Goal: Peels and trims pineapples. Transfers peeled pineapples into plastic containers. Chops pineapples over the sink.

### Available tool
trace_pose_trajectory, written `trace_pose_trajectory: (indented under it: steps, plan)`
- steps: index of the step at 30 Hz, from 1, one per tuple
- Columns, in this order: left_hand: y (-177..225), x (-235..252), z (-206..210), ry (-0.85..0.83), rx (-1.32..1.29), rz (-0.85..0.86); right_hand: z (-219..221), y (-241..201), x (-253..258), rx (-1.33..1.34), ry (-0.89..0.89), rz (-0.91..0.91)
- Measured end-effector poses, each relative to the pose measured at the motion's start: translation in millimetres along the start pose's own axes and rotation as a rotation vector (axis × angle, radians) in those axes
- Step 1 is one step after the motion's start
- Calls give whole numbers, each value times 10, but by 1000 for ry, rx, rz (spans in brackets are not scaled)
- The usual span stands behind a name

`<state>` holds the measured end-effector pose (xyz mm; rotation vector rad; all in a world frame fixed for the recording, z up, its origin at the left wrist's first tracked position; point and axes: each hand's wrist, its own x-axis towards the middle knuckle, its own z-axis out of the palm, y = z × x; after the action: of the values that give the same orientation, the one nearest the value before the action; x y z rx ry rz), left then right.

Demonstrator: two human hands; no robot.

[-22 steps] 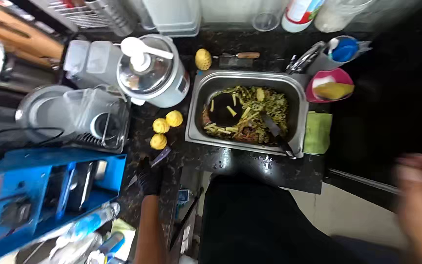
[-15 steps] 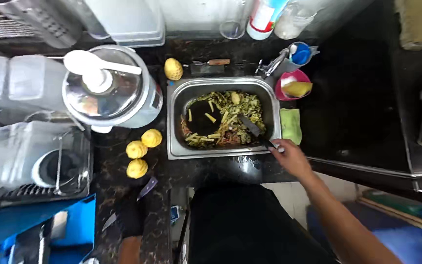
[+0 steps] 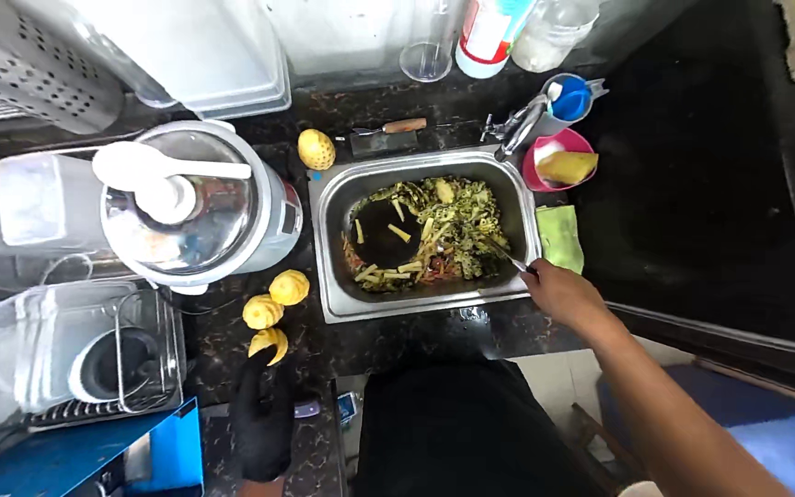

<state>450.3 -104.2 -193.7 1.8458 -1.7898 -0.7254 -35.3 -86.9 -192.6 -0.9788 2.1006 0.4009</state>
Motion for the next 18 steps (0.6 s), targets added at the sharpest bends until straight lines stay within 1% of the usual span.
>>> trace_pose_trajectory:
  steps: [2, 3, 4, 5, 6, 8, 10, 12, 14, 15, 16, 17, 18]
  plan:
    - [194, 252, 254, -63, -173, 29, 68, -218, -6, 84, -43, -168]
    - [288, 412, 392, -137, -202, 36, 195, -374, 105, 151, -76, -265]
    - [406, 589, 534, -213, -185, 37, 340, -556, 253, 183, -111, -353]
    - [522, 780, 686, -266, -146, 46, 469, -752, 418, 160, -138, -421]
    - [650, 981, 827, -289, -99, 45, 570, -945, 585, 127, -166, -466]
    - [885, 1398, 1078, -258, -33, 51, 742, -1241, 871, 112, -241, -493]
    - [1106, 1814, 1299, -194, 20, 22, 803, -1334, 1025, 144, -282, -468]
    - [1421, 2146, 1430, -172, 41, -35, 792, -1210, 1075, 223, -268, -402]
    - [1907, 2420, 1427, -195, 12, -183, 653, -939, 1011, 298, -207, -294]
    - [2068, 2535, 1449, -172, 45, -222, 557, -784, 944, 304, -163, -235]
    - [2097, 2626, 1519, -113, 122, -188, 456, -642, 860, 271, -118, -191]
    - [1970, 2703, 1675, 38, 218, -71, 376, -528, 771, 219, -94, -156]
    - [1724, 2823, 1929, 315, 257, 81, 335, -446, 683, 175, -94, -138]
